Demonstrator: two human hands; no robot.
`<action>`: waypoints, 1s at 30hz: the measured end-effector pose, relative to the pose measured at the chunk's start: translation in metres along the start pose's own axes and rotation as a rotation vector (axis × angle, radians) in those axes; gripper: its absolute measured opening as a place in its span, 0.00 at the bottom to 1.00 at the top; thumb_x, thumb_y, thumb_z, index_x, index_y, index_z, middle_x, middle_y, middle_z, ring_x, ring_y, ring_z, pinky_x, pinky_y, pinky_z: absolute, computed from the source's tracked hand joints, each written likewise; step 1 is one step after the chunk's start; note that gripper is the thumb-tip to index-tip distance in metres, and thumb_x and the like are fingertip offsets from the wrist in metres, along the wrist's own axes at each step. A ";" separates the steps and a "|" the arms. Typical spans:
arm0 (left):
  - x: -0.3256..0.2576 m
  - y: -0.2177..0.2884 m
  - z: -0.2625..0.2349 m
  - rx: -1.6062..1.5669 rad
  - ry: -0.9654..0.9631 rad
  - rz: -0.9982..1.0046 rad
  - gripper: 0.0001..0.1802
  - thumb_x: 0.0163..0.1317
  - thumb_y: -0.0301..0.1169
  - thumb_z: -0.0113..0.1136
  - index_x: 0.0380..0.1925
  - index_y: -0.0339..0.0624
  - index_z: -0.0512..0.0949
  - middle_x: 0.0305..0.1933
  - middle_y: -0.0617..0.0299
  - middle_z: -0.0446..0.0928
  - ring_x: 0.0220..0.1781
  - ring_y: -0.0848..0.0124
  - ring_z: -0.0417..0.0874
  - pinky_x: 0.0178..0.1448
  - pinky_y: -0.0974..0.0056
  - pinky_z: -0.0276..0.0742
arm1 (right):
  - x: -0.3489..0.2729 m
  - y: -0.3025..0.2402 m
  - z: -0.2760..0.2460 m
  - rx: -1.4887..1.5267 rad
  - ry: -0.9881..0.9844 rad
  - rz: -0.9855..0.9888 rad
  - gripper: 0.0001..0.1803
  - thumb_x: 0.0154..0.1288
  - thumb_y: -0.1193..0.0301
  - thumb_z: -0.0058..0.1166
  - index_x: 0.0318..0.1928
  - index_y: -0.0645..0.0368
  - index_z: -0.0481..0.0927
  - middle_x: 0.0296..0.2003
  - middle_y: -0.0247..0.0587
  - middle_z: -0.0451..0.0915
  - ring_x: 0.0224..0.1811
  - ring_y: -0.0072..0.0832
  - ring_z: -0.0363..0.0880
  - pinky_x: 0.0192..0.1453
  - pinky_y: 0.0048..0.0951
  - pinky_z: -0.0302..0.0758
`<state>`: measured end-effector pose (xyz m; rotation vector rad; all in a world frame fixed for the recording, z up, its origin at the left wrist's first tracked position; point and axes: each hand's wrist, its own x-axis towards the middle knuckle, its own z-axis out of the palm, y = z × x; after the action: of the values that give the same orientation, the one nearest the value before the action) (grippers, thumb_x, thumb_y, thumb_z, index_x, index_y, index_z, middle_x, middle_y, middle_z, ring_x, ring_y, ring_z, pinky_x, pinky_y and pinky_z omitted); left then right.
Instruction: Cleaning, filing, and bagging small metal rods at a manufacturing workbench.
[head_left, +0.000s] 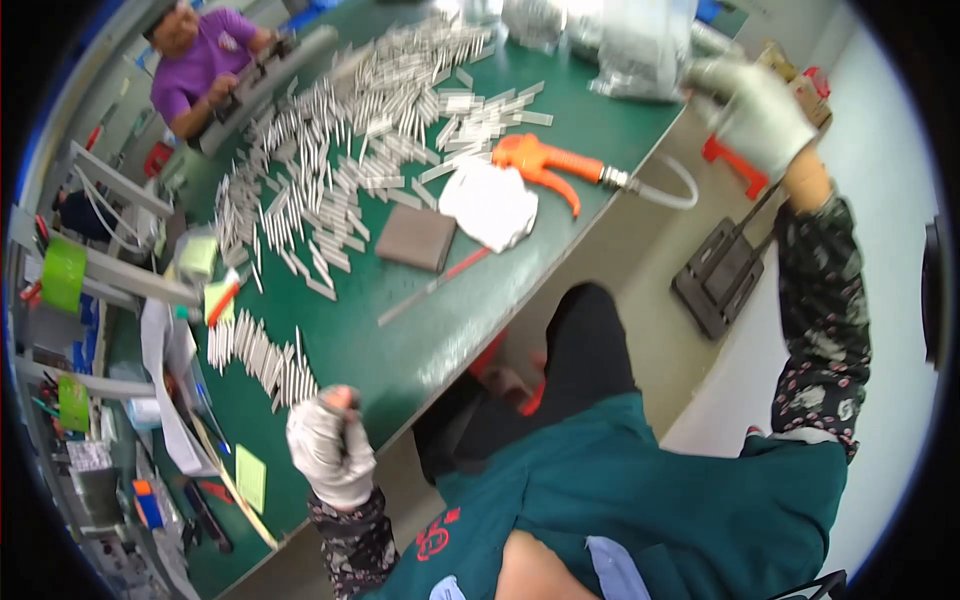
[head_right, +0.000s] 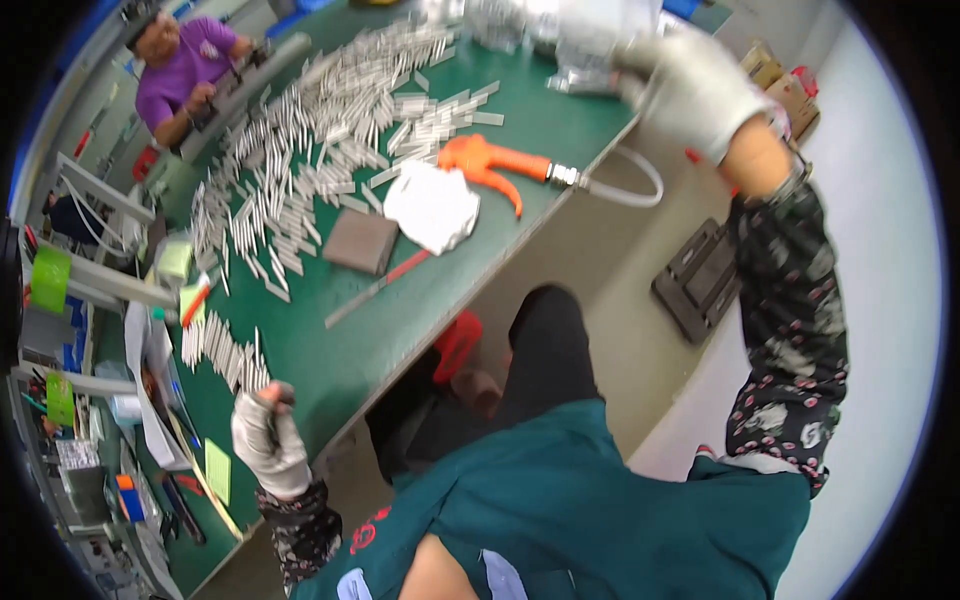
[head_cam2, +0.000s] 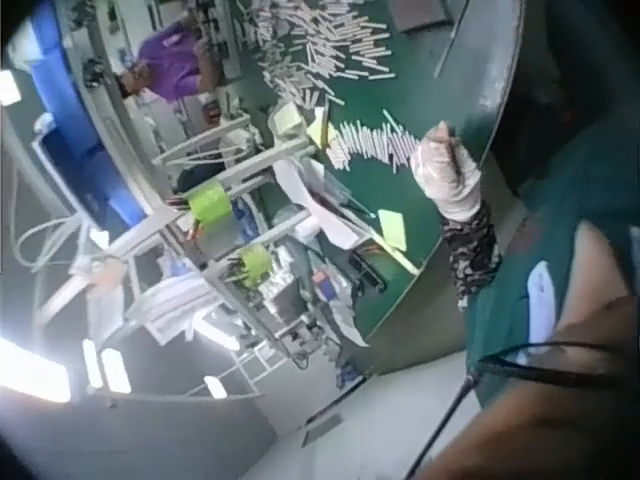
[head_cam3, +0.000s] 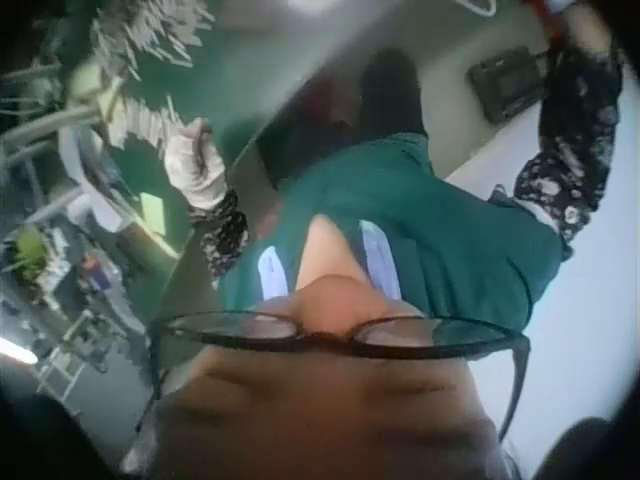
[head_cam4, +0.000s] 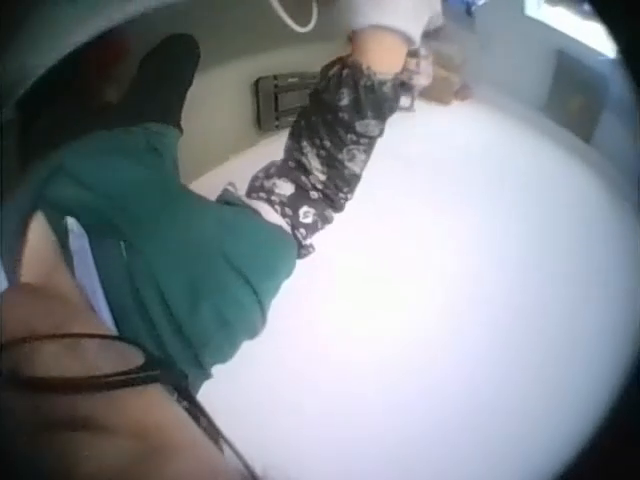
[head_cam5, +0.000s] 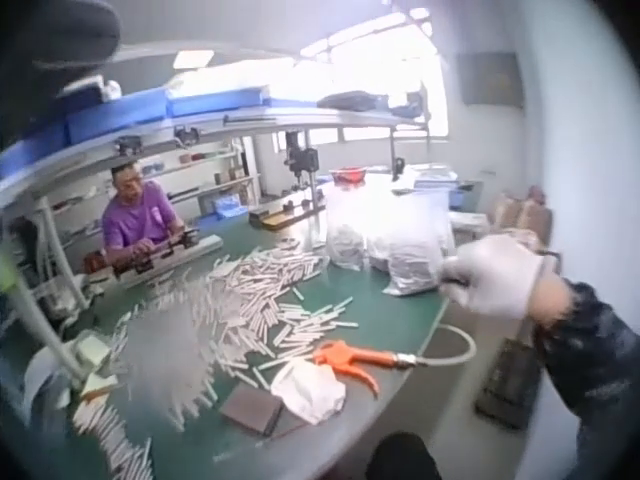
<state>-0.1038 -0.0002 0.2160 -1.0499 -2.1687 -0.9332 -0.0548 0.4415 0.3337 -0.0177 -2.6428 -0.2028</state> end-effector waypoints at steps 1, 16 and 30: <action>0.007 0.003 -0.002 0.001 -0.024 0.055 0.11 0.50 0.19 0.52 0.35 0.37 0.75 0.24 0.58 0.75 0.24 0.64 0.76 0.31 0.65 0.70 | 0.002 -0.006 0.002 0.013 0.034 -0.013 0.07 0.50 0.75 0.54 0.33 0.60 0.77 0.27 0.47 0.77 0.30 0.41 0.77 0.36 0.33 0.73; 0.037 0.019 0.036 -0.059 -0.193 0.329 0.11 0.40 0.17 0.58 0.26 0.40 0.72 0.19 0.59 0.72 0.18 0.61 0.74 0.24 0.61 0.69 | -0.048 0.044 -0.028 0.006 0.187 0.424 0.09 0.53 0.65 0.49 0.27 0.56 0.78 0.25 0.45 0.77 0.31 0.42 0.76 0.35 0.40 0.72; 0.043 0.020 0.048 -0.100 -0.236 0.276 0.10 0.42 0.18 0.57 0.27 0.40 0.73 0.22 0.58 0.74 0.23 0.60 0.76 0.28 0.60 0.71 | -0.071 0.039 -0.027 0.109 0.177 0.453 0.08 0.52 0.68 0.47 0.29 0.54 0.80 0.27 0.43 0.78 0.32 0.41 0.77 0.36 0.39 0.73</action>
<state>-0.1189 0.0650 0.2247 -1.5314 -2.1035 -0.8294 0.0223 0.4778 0.3297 -0.5307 -2.3935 0.0889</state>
